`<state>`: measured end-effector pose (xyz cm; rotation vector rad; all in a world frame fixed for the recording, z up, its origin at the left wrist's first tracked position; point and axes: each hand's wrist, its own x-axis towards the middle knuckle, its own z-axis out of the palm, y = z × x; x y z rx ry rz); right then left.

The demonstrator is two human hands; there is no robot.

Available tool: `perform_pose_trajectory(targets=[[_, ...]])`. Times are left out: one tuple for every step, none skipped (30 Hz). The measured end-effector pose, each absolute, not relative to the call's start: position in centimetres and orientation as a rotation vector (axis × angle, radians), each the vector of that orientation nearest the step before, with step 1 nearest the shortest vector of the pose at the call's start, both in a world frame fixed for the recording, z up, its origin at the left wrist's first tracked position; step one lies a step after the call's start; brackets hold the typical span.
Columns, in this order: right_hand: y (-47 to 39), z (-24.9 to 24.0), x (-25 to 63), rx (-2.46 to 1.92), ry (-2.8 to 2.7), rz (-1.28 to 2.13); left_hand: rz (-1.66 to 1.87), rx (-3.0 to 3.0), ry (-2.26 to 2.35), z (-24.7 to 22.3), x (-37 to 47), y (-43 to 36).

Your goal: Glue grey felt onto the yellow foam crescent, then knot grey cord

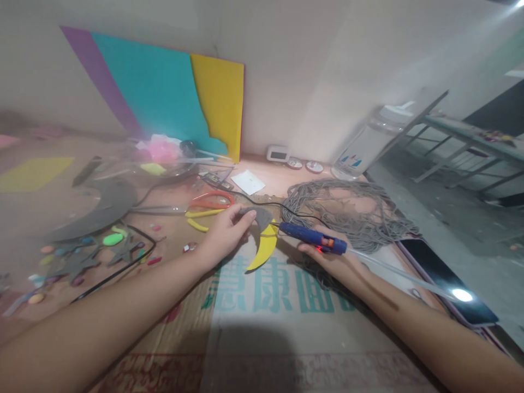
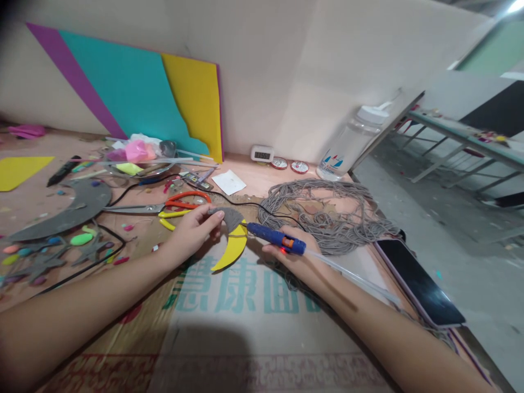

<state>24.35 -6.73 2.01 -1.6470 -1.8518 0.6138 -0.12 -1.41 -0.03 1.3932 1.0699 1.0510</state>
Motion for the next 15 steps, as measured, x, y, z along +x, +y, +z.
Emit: perform_pose_trajectory(targets=[[-6.68, 1.95, 24.39, -1.643, -1.848, 0.610, 1.051, 1.394, 1.071, -0.04, -0.13, -1.41], [-6.65, 1.93, 24.42, -1.646, -1.851, 0.605, 1.052, 1.395, 1.069, -0.06, -0.14, -1.41], [-6.63, 1.93, 24.45, -1.656, -1.857, 0.600, 1.053, 1.395, 1.063, -0.09, -0.15, -1.40], [-6.62, 1.98, 24.46, -1.669, -1.863, 0.594, 1.053, 1.394, 1.055, -0.13, -0.16, -1.39], [-6.63, 2.05, 24.46, -1.683, -1.868, 0.586, 1.051, 1.393, 1.047, -0.18, -0.17, -1.37], [-6.65, 2.14, 24.46, -1.692, -1.874, 0.583, 1.049, 1.391, 1.039, -0.23, -0.18, -1.35], [-6.66, 2.23, 24.47, -1.696, -1.883, 0.581, 1.049, 1.388, 1.033, -0.27, -0.18, -1.33], [-6.67, 2.29, 24.48, -1.692, -1.891, 0.583, 1.048, 1.384, 1.027, -0.31, -0.18, -1.30], [-6.67, 2.32, 24.51, -1.682, -1.897, 0.582, 1.048, 1.380, 1.026, -0.34, -0.18, -1.28], [-6.66, 2.31, 24.55, -1.672, -1.902, 0.578, 1.048, 1.374, 1.026, -0.37, -0.18, -1.26], [-6.63, 2.24, 24.61, -1.661, -1.905, 0.572, 1.046, 1.371, 1.026, -0.38, -0.18, -1.25], [-6.58, 2.14, 24.68, -1.650, -1.905, 0.563, 1.046, 1.368, 1.027, -0.39, -0.18, -1.23], [-6.53, 2.00, 24.75, -1.640, -1.900, 0.552, 1.044, 1.368, 1.028, -0.39, -0.18, -1.22], [-6.48, 1.86, 24.82, -1.633, -1.896, 0.544, 1.044, 1.369, 1.028, -0.38, -0.19, -1.22], [-6.44, 1.73, 24.89, -1.630, -1.892, 0.537, 1.043, 1.370, 1.030, -0.36, -0.19, -1.22]])
